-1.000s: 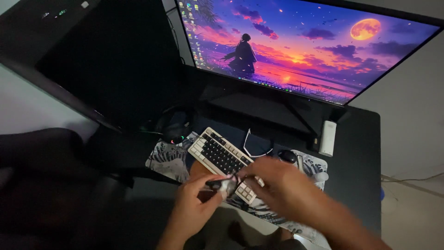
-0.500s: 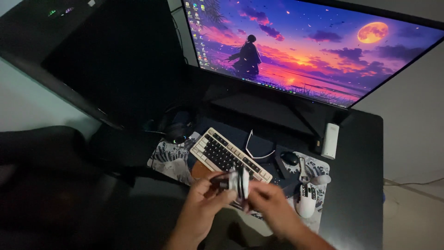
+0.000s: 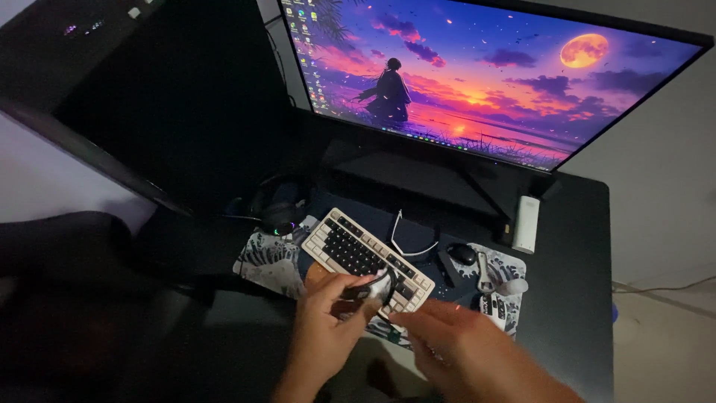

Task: Organizing and connecting computer peripherals like a keyboard, mouse, and USB adapter on a desk.

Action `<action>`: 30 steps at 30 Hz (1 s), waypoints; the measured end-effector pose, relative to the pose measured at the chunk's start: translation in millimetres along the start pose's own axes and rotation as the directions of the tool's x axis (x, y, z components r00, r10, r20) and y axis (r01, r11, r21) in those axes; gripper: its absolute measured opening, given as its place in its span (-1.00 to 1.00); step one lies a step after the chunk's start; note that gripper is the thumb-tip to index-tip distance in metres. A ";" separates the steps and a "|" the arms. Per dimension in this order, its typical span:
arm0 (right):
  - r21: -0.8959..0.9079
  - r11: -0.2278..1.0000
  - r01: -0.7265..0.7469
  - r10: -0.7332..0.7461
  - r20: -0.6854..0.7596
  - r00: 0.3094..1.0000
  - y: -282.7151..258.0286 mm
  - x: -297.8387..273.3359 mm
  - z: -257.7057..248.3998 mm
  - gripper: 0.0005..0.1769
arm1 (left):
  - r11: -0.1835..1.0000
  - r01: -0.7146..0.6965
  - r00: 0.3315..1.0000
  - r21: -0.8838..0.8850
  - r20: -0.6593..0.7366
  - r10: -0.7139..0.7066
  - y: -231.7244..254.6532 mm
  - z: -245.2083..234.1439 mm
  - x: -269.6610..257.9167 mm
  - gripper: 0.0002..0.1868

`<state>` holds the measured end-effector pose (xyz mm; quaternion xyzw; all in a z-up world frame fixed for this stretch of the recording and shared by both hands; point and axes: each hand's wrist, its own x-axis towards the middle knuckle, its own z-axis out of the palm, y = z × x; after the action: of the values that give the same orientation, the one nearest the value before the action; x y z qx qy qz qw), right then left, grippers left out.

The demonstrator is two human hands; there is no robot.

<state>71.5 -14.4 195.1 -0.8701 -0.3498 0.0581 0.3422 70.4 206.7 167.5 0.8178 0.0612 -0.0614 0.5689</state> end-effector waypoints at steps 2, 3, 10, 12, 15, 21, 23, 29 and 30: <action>0.020 1.000 -0.004 0.004 -0.022 1.000 -15.2 11.2 -24.9 -0.57 | 0.995 0.101 0.992 0.019 0.075 -0.102 15.3 -7.5 -4.7 -0.60; 0.040 0.999 -0.007 0.009 -0.042 0.999 -22.9 16.8 -37.3 -0.65 | 0.979 0.200 0.968 0.046 0.147 -0.205 22.9 -11.3 -7.1 -0.55; 0.085 0.995 -0.056 0.071 -0.192 0.979 -5.7 37.2 -56.1 -0.88 | 0.973 0.218 0.948 -0.080 0.253 -0.192 32.0 -27.4 -23.5 -0.61; 0.313 0.941 -0.133 0.201 -0.196 0.960 1.9 38.4 -47.9 -0.90 | 0.963 0.245 0.929 -0.109 0.309 -0.202 28.6 -31.1 -25.0 -0.55; 0.636 0.751 -0.178 0.329 -0.127 0.936 21.5 31.9 -19.6 -0.93 | 0.775 0.498 0.858 -0.389 0.348 -0.377 36.2 -25.9 -26.4 -0.48; 0.894 0.303 -0.330 0.558 0.114 0.822 20.1 5.2 35.9 -0.74 | 0.515 0.471 0.881 -0.716 0.413 -0.231 19.0 -7.0 -23.6 -0.62; 0.844 0.368 -0.391 0.552 0.141 0.822 14.2 -1.8 49.5 -0.75 | 0.556 0.426 0.904 -0.714 0.317 -0.286 23.5 -1.6 -18.8 -0.60; 0.543 0.629 -0.557 0.594 0.126 0.794 0.4 -12.1 56.5 -0.52 | 0.924 0.031 0.993 -0.382 -0.091 -0.071 13.9 9.3 -3.0 -0.71; 0.288 0.831 -0.476 0.480 0.059 0.875 1.6 -13.8 53.6 -0.53 | 0.968 0.009 0.992 -0.251 -0.117 -0.039 13.7 9.0 -1.4 -0.65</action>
<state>43.9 5.5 151.5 -0.8695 -0.1061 0.1862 0.4449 71.1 193.5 177.3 0.7410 0.1127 -0.0107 0.6619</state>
